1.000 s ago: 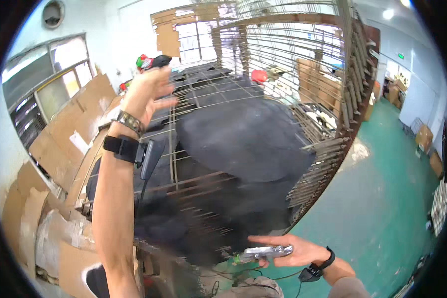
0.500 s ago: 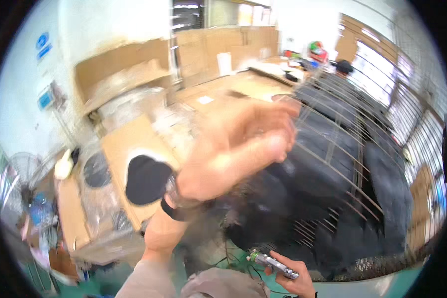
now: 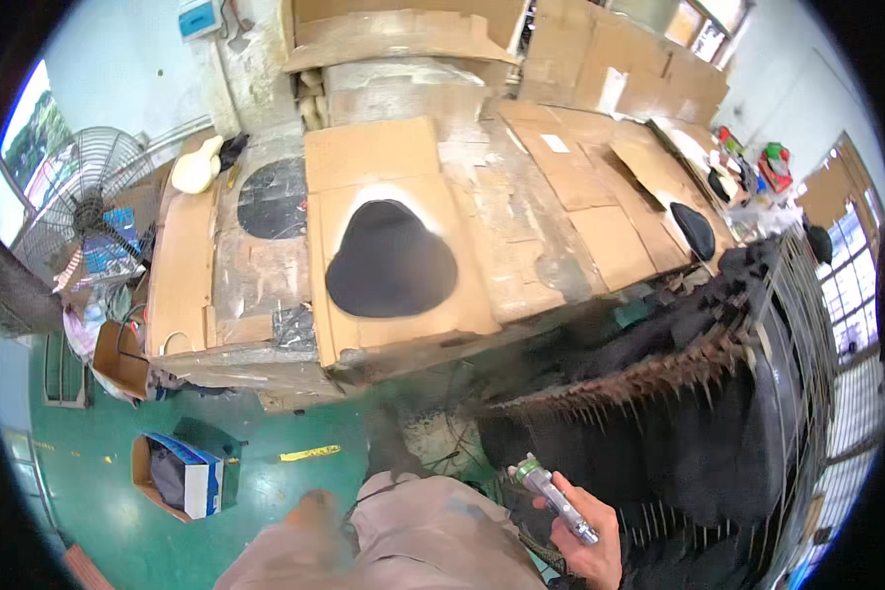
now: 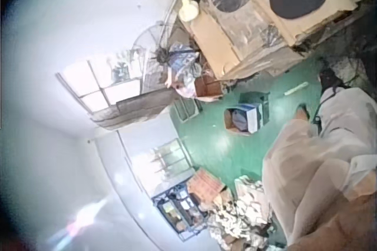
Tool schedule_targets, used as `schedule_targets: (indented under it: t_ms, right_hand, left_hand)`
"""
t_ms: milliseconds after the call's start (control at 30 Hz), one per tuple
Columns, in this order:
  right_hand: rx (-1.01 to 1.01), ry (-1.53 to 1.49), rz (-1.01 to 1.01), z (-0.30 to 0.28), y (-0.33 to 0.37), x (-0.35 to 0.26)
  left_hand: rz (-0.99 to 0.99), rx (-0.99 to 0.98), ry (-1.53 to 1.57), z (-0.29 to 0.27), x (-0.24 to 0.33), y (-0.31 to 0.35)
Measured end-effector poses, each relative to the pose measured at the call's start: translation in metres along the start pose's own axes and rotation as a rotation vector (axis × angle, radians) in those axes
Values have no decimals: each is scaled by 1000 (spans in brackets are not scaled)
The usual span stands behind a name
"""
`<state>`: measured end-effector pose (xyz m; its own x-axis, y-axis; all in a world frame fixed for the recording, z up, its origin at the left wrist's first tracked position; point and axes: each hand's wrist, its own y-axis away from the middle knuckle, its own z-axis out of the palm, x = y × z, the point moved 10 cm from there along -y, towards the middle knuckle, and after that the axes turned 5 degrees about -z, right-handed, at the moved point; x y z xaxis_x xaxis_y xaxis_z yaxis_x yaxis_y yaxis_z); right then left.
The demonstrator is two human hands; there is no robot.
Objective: Using a spray gun to apply adhesive or primer to shoe components before placing them on a rack.
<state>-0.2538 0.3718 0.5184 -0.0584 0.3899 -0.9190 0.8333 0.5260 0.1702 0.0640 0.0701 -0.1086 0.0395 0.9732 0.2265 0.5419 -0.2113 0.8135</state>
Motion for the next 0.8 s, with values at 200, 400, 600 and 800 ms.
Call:
schedule_targets:
  t_ms: [200, 400, 600, 800]
  right_hand:
    - [-100, 79, 71, 56, -70, 21]
    - [-232, 77, 72, 132, -129, -20]
    - [-386, 219, 29, 178, -164, -25]
    - [-502, 236, 33, 192, -178, -34]
  left_hand:
    - [-393, -40, 326, 63, 18, 56]
    - [-518, 169, 475, -18, -111, 30]
    - [-406, 965, 1307, -299, -197, 79]
    - [-465, 763, 831, -395, -203, 20]
